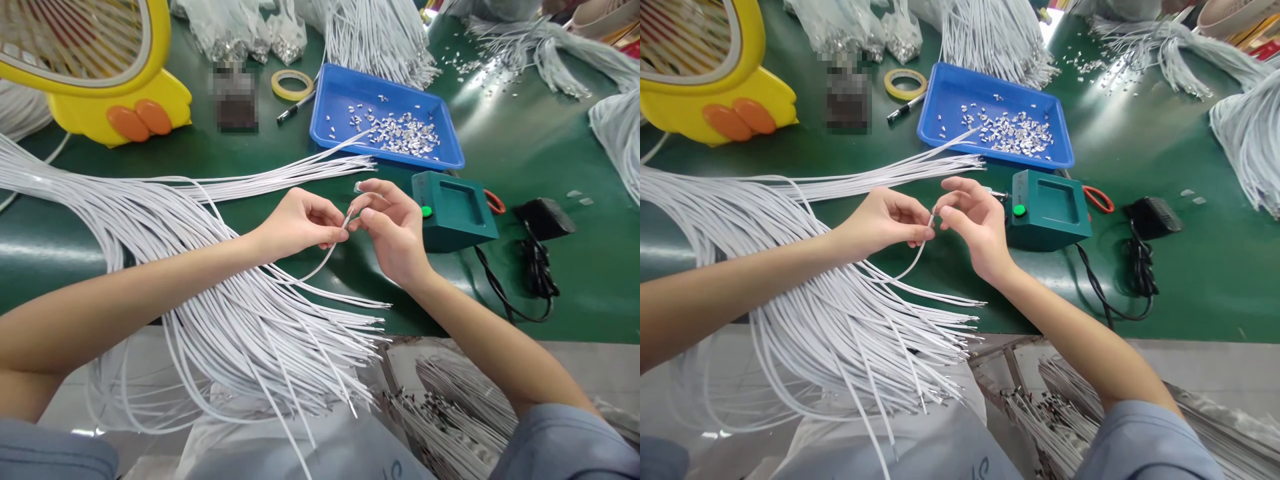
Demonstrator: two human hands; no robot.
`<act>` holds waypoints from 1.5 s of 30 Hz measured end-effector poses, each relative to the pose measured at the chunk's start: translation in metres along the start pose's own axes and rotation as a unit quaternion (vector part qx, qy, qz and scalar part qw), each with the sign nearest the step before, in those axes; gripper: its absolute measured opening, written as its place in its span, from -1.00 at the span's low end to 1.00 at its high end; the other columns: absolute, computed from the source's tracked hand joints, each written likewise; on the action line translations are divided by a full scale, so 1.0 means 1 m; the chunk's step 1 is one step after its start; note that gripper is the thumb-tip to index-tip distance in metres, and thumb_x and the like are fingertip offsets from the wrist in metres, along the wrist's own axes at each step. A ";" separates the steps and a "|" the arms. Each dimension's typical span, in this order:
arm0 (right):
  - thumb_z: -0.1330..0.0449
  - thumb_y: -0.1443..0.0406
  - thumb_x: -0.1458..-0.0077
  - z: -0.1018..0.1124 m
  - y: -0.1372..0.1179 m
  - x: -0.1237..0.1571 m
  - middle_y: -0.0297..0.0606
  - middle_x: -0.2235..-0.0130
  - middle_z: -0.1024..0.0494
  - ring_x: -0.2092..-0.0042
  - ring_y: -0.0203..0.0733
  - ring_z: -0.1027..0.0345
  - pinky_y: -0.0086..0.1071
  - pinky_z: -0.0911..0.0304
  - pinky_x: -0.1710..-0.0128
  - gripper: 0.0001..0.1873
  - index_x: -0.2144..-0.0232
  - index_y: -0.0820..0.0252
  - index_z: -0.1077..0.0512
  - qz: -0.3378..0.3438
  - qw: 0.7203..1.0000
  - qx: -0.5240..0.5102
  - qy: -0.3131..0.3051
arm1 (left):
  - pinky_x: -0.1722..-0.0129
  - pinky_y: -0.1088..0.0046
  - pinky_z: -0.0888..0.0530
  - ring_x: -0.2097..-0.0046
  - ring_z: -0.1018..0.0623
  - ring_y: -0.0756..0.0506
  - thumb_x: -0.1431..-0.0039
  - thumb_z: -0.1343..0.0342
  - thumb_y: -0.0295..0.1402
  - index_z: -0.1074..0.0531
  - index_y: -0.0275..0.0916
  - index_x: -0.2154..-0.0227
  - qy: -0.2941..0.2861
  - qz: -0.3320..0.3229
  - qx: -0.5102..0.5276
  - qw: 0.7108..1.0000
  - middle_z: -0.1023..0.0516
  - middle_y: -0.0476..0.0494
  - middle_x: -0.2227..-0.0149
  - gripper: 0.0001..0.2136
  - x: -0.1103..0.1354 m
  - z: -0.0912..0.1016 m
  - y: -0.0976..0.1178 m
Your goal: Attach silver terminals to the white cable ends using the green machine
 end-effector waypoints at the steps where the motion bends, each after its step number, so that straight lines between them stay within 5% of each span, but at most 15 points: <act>1: -0.31 0.29 0.05 0.000 0.000 0.000 -0.39 0.41 -0.50 0.39 -0.31 -0.38 -0.39 -0.38 0.37 -0.69 0.18 0.09 -0.44 0.002 1.000 0.000 0.002 | 0.54 0.60 -0.44 0.57 -0.46 0.09 0.17 -0.32 -0.54 -0.55 -0.41 0.54 0.001 0.000 -0.002 1.000 -0.52 -0.04 0.60 -0.92 0.000 0.000 0.000; 13: -0.32 0.34 0.09 -0.003 0.005 -0.001 -0.45 0.47 -0.45 0.49 -0.38 -0.31 -0.41 -0.33 0.44 -0.68 0.22 0.12 -0.41 -0.041 0.999 -0.034 -0.005 | 0.50 0.59 -0.48 0.54 -0.48 0.08 0.13 -0.31 -0.55 -0.59 -0.40 0.49 -0.036 -0.007 0.046 0.998 -0.54 -0.06 0.57 -0.93 -0.001 -0.004 -0.002; 21: -0.22 0.43 0.09 -0.006 -0.010 -0.002 -0.46 0.49 -0.40 0.45 -0.38 -0.31 -0.43 -0.32 0.40 -0.75 0.28 0.16 -0.40 0.023 0.997 0.066 -0.023 | 0.50 0.60 -0.47 0.52 -0.48 0.08 0.07 -0.28 -0.52 -0.62 -0.38 0.45 -0.047 -0.011 0.036 0.998 -0.55 -0.09 0.55 -0.92 -0.001 -0.005 -0.003; 28: -0.16 0.45 0.07 0.005 -0.006 -0.004 -0.39 0.40 -0.47 0.34 -0.32 -0.38 -0.43 -0.35 0.37 -0.75 0.27 0.16 -0.44 0.030 0.999 0.030 0.001 | 0.53 0.61 -0.44 0.51 -0.49 0.06 0.07 -0.30 -0.49 -0.61 -0.38 0.43 -0.033 -0.003 0.032 0.999 -0.56 -0.10 0.54 -0.91 0.000 -0.001 -0.004; 35: -0.35 0.36 0.06 -0.001 -0.008 -0.001 -0.41 0.42 -0.54 0.37 -0.31 -0.44 -0.40 -0.43 0.34 -0.71 0.22 0.14 -0.44 0.034 0.999 0.018 -0.016 | 0.56 0.60 -0.41 0.55 -0.45 0.08 0.18 -0.37 -0.50 -0.59 -0.39 0.49 -0.023 0.004 0.029 0.999 -0.54 -0.07 0.58 -0.88 0.000 -0.002 -0.002; 45: -0.44 0.20 0.10 -0.002 -0.004 -0.002 -0.42 0.47 -0.49 0.46 -0.33 -0.39 -0.42 -0.39 0.44 -0.61 0.24 0.13 -0.41 0.014 0.999 0.012 -0.027 | 0.58 0.62 -0.37 0.54 -0.45 0.08 0.07 -0.34 -0.40 -0.58 -0.39 0.49 -0.052 -0.004 0.020 0.998 -0.58 -0.15 0.51 -0.87 0.001 -0.008 -0.003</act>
Point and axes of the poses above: each hand's wrist, its own x-axis away from the middle knuckle, its own z-axis out of the back of the hand, y = z × x, the point moved 9 cm from there along -x, towards the middle knuckle
